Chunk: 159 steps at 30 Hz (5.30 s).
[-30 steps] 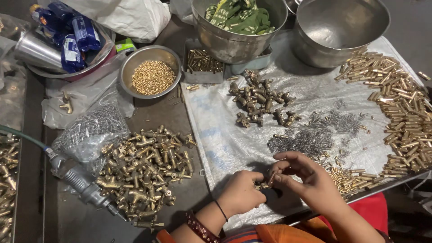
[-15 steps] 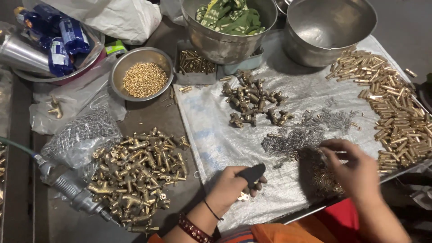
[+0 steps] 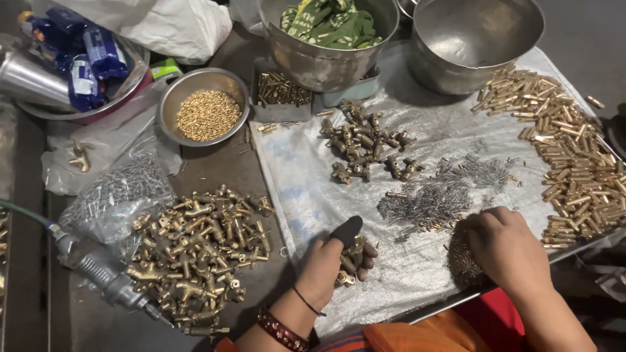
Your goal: Assembling small metal components into brass valve bodies at a workbench.
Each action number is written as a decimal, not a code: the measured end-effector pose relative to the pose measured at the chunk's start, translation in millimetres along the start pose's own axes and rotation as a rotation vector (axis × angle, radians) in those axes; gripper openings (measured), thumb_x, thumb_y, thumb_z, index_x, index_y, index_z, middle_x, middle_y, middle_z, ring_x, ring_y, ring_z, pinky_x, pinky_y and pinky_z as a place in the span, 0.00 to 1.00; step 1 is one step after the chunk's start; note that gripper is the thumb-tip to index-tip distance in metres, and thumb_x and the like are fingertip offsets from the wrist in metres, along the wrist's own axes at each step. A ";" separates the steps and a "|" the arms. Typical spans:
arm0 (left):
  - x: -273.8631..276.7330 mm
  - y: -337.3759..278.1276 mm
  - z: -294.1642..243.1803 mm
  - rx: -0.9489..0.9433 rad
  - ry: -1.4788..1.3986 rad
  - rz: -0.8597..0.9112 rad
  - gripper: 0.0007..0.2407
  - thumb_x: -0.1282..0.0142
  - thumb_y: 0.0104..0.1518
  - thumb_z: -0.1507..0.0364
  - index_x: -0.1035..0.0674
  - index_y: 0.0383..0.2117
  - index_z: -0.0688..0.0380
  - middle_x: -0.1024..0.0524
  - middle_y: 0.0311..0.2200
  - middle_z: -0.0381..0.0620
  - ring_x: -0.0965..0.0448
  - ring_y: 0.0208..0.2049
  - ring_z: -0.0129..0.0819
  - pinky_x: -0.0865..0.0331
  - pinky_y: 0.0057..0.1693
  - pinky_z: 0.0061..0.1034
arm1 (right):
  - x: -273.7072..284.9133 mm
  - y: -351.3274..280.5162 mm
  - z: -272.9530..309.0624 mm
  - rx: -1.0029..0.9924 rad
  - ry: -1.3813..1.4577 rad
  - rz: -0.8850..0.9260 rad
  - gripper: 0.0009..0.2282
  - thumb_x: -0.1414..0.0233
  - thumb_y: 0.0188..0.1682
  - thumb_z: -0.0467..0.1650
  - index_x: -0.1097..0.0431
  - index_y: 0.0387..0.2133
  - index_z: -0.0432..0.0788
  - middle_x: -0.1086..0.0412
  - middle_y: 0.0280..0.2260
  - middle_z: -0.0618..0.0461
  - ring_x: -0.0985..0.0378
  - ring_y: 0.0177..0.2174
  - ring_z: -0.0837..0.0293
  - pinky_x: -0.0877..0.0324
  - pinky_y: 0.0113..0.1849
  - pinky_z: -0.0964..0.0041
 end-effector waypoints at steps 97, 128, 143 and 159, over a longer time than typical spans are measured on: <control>5.0 2.1 61.6 -0.272 0.340 0.204 0.20 0.49 0.46 0.85 0.24 0.48 0.60 0.23 0.35 0.38 0.23 0.35 0.21 0.29 0.40 0.19 | -14.9 -24.0 91.2 0.106 1.260 0.223 0.07 0.39 0.41 0.21 0.22 0.34 0.35 0.21 0.37 0.49 0.20 0.42 0.55 0.26 0.46 0.62; 12.1 -11.8 38.1 0.057 0.434 0.131 0.13 0.48 0.51 0.83 0.20 0.43 0.67 0.21 0.24 0.47 0.21 0.21 0.34 0.33 0.26 0.25 | 11.6 -17.4 -46.2 -0.130 0.360 -0.056 0.13 0.40 0.44 0.31 0.22 0.43 0.47 0.23 0.46 0.53 0.22 0.47 0.54 0.28 0.49 0.61; -38.1 8.7 20.4 0.103 0.728 0.292 0.15 0.42 0.53 0.72 0.21 0.48 0.54 0.19 0.22 0.44 0.22 0.21 0.27 0.32 0.29 0.23 | 19.2 -27.4 -16.2 -0.322 0.713 0.085 0.10 0.41 0.46 0.29 0.23 0.41 0.42 0.23 0.41 0.52 0.20 0.41 0.56 0.25 0.41 0.62; -23.7 10.9 37.3 0.057 0.598 0.458 0.13 0.51 0.55 0.82 0.20 0.44 0.62 0.22 0.21 0.42 0.23 0.18 0.22 0.31 0.25 0.19 | -31.3 -31.8 47.0 -0.479 1.435 0.492 0.09 0.42 0.46 0.24 0.21 0.39 0.31 0.19 0.32 0.47 0.19 0.33 0.61 0.25 0.38 0.66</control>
Point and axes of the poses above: each hand's wrist, its own y-axis towards the middle knuckle, its own x-axis out of the back of the hand, z = x × y, the point moved 1 cm from there along y, towards the middle knuckle
